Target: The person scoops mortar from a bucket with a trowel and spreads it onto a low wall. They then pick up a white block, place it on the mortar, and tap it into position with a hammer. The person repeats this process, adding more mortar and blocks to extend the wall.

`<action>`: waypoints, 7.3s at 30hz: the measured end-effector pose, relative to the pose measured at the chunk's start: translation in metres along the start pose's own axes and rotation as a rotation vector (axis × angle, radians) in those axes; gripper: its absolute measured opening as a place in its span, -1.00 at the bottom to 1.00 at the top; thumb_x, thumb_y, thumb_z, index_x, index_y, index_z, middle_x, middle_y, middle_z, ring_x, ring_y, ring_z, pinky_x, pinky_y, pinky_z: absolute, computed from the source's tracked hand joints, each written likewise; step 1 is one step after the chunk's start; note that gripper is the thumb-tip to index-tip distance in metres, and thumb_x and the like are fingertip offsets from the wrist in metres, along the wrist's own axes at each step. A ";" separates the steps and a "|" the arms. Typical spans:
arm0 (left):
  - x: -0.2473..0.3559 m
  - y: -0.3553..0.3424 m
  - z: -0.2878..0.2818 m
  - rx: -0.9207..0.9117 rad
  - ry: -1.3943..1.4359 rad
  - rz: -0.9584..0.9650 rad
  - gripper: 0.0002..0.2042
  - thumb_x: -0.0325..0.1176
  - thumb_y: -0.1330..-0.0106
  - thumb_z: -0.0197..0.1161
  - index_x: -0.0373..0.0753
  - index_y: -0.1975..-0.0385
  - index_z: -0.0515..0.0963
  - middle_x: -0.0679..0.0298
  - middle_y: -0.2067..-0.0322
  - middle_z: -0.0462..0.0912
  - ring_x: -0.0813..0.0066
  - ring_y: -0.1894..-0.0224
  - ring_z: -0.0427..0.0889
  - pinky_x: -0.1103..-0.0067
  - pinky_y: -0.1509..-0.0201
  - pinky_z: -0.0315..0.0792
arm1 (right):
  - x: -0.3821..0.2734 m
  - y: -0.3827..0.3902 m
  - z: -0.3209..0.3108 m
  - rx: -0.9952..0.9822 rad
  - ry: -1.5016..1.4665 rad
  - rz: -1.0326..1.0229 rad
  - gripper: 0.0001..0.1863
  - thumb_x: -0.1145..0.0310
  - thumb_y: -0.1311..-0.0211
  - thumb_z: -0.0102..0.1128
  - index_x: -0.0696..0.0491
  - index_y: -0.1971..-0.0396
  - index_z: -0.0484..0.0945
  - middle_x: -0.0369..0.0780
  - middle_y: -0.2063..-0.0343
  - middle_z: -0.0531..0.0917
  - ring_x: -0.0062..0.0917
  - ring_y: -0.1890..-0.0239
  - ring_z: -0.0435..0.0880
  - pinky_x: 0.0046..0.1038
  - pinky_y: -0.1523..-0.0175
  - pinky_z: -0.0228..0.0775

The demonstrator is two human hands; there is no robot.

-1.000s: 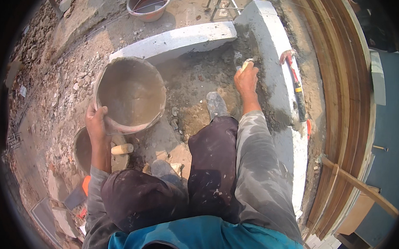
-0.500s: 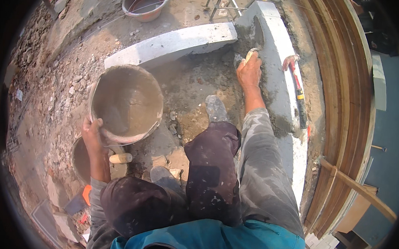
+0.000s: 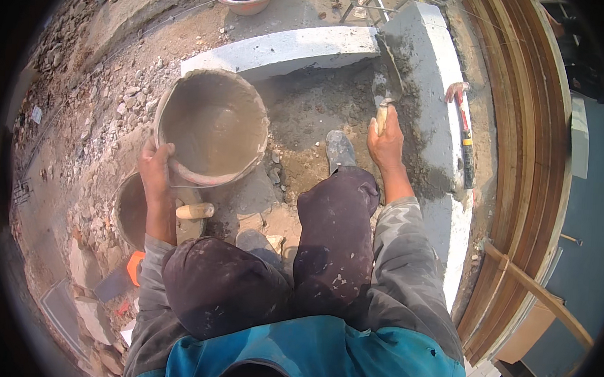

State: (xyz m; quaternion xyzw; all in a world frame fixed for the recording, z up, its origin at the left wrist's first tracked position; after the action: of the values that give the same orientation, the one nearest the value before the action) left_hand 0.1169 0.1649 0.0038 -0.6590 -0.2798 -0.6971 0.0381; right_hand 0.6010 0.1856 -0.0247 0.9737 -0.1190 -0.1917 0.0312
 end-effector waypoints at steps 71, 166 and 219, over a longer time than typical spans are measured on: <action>0.010 -0.005 0.030 -0.088 -0.178 0.031 -0.86 -0.34 -0.39 0.13 -0.18 0.44 0.46 0.58 0.56 0.30 0.84 0.52 0.17 0.76 0.48 0.06 | 0.049 -0.165 -0.022 -0.084 -1.099 0.422 -0.79 0.34 -0.22 0.10 0.15 0.24 0.47 -0.21 0.51 0.56 -0.56 0.63 0.55 -0.53 0.62 0.44; 0.025 0.002 0.015 -0.061 -0.325 0.090 -0.80 -0.29 -0.45 0.09 -0.18 0.45 0.42 0.59 0.55 0.27 0.85 0.50 0.16 0.77 0.48 0.07 | 0.007 -0.155 0.042 -0.513 -0.797 0.361 -0.60 0.11 -0.41 -0.03 0.13 -0.01 0.47 -0.24 0.51 0.55 -0.61 0.64 0.53 -0.52 0.63 0.41; 0.004 -0.019 -0.017 0.025 -0.189 0.074 -0.78 -0.27 -0.48 0.06 -0.17 0.45 0.42 0.57 0.56 0.30 0.83 0.50 0.19 0.75 0.48 0.09 | -0.019 -0.146 0.040 -0.174 0.049 -0.130 -0.58 0.14 -0.31 0.01 0.20 0.09 0.56 0.15 0.24 0.64 0.07 0.08 0.59 -0.07 -0.06 0.40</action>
State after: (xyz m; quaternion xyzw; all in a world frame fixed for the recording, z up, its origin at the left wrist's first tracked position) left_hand 0.0936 0.1747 0.0021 -0.7313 -0.2662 -0.6262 0.0456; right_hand 0.6009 0.3312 -0.0708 0.9774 -0.0375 -0.1789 0.1059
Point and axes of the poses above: each hand's wrist, its own y-axis away from the middle knuckle, its own z-axis out of the palm, x = y × z, the point moved 5 cm from there along -y, towards the middle knuckle
